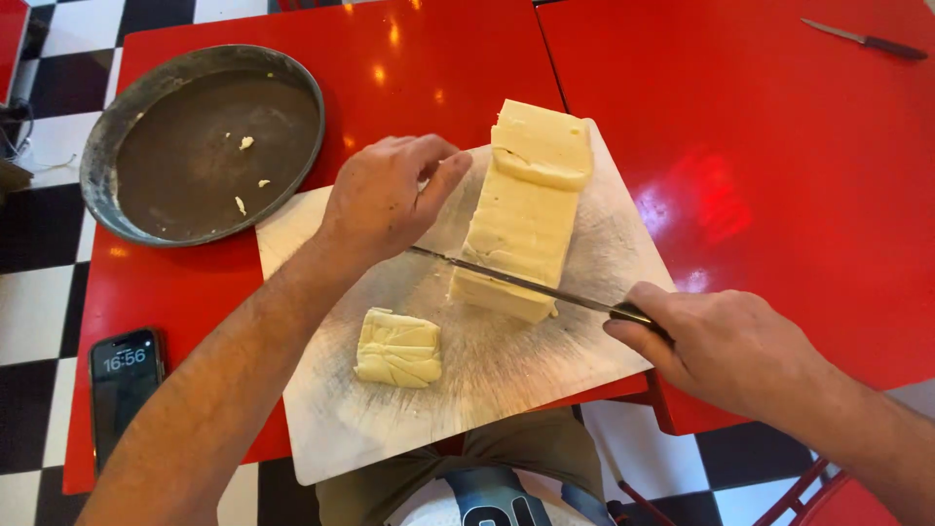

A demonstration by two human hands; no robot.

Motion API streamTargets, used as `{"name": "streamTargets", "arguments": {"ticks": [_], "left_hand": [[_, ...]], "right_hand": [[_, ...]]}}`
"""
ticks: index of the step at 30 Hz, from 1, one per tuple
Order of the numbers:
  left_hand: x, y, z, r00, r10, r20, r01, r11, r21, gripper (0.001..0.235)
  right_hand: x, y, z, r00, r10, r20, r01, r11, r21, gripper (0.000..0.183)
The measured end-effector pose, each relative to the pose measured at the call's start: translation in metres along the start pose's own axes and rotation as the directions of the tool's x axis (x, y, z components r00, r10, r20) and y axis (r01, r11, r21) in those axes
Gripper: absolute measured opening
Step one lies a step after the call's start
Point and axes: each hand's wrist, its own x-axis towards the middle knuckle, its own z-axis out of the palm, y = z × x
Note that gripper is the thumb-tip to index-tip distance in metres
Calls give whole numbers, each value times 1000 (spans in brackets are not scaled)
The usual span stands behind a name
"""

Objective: Slice a block of cheese into cubes and place them into a pan.

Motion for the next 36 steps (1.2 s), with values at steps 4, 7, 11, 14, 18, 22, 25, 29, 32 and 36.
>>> {"name": "streamTargets", "arguments": {"ticks": [4,7,11,14,18,22,25,29,32,36], "left_hand": [[-10,-14,12,994,-113,13,114,991,-71,35],[-18,-22,19,990,-141,21,142,988,-56,37],[-21,-29,30,985,-166,37,168,984,-60,35],[-26,-41,40,970,-232,68,234,972,-18,33],[-32,-63,62,944,-292,154,303,951,-54,34],[-33,-73,82,949,-251,191,278,952,-131,33],[-33,-74,81,837,-410,363,485,863,-142,33],[-35,-81,91,861,-387,332,462,867,-187,31],[-38,-87,95,864,-380,331,459,865,-205,30],[-44,-98,104,907,-317,277,369,915,-163,26]], "right_hand": [[8,-9,0,999,8,47,-6,999,-45,40],[15,-14,1,990,65,126,-54,994,-94,40],[20,-17,1,996,30,88,-21,995,-97,39],[28,-23,-2,997,-4,76,13,993,-117,39],[43,-28,-2,968,85,236,-33,976,-216,39],[57,-33,-8,907,173,384,-52,951,-306,42],[68,-40,-11,886,162,435,-19,949,-316,43],[80,-41,-3,842,205,499,-16,934,-357,42],[85,-33,7,839,192,510,-6,939,-344,43],[90,-30,17,868,143,476,0,958,-288,44]]}}
